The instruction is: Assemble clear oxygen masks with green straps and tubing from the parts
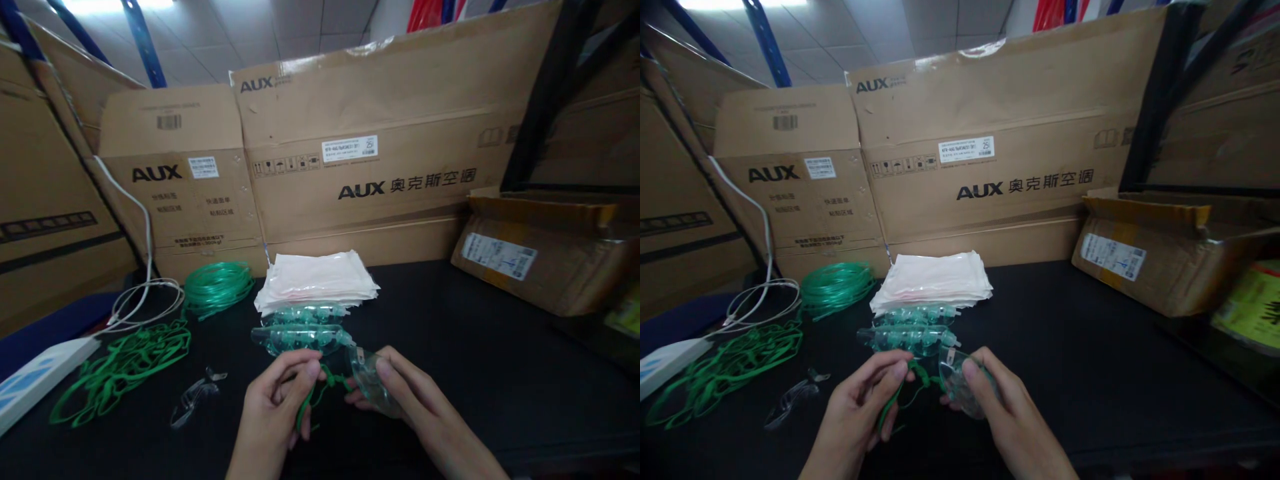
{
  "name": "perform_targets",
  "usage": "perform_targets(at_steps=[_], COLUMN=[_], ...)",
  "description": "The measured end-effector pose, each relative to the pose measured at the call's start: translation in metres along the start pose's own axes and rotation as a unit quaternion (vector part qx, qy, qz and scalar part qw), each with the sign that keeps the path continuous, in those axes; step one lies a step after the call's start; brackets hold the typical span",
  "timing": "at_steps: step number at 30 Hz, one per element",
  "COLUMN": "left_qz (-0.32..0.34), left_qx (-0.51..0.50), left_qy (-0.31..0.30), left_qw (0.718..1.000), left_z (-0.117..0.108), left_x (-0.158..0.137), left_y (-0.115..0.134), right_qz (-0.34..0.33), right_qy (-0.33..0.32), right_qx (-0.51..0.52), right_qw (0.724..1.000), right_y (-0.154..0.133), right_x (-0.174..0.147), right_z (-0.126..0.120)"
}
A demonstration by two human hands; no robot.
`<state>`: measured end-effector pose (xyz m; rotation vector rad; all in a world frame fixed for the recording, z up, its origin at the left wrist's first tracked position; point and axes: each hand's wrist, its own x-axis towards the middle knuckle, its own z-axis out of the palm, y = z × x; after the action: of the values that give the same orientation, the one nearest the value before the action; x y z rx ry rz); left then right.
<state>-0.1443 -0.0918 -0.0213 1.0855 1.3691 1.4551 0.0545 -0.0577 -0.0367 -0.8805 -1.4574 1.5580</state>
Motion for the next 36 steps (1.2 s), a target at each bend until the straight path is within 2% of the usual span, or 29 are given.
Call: perform_targets(at_steps=[3,5,9,16,21,23,25,28,30,34,36], left_qz=[0.007,0.012,0.0,-0.034,-0.022,0.014,0.082,0.178,0.219,0.28,0.285], left_qx=[-0.012,-0.014,0.007,-0.043,-0.029,0.031,0.105,0.19,0.235,0.278,0.278], left_qy=[-0.013,-0.028,-0.072,-0.084,-0.088,-0.095,-0.078,0.03,0.069,-0.044,-0.057], left_qw=[1.0,0.999,0.997,0.995,0.995,0.995,0.988,0.965,0.944,0.918,0.915], left_z=[-0.001,0.0,-0.001,0.003,0.001,-0.001,-0.002,0.0,0.002,0.004,0.004], left_x=[-0.001,-0.003,-0.004,-0.013,-0.011,-0.007,-0.004,-0.005,-0.007,-0.01,-0.01], left_y=[-0.001,0.0,0.004,0.008,0.005,-0.001,-0.007,-0.013,-0.014,-0.017,-0.019], right_qz=[-0.037,-0.069,-0.068,-0.045,-0.038,-0.046,-0.057,-0.067,-0.065,-0.064,-0.066], right_qy=[-0.002,-0.03,-0.095,-0.092,-0.049,-0.039,-0.029,-0.007,-0.001,-0.012,-0.013], right_qx=[-0.039,-0.04,-0.03,-0.112,-0.135,-0.129,-0.12,-0.128,-0.141,-0.142,-0.137], right_qw=[0.999,0.996,0.993,0.988,0.989,0.99,0.991,0.989,0.988,0.988,0.988], right_y=[-0.005,-0.008,-0.013,-0.014,-0.009,-0.008,-0.007,-0.006,-0.006,-0.006,-0.006], right_x=[-0.004,-0.009,-0.02,-0.021,-0.019,-0.018,-0.018,-0.017,-0.017,-0.019,-0.019], right_z=[-0.002,-0.004,-0.006,-0.005,-0.007,-0.006,-0.005,-0.004,-0.004,-0.004,-0.004])
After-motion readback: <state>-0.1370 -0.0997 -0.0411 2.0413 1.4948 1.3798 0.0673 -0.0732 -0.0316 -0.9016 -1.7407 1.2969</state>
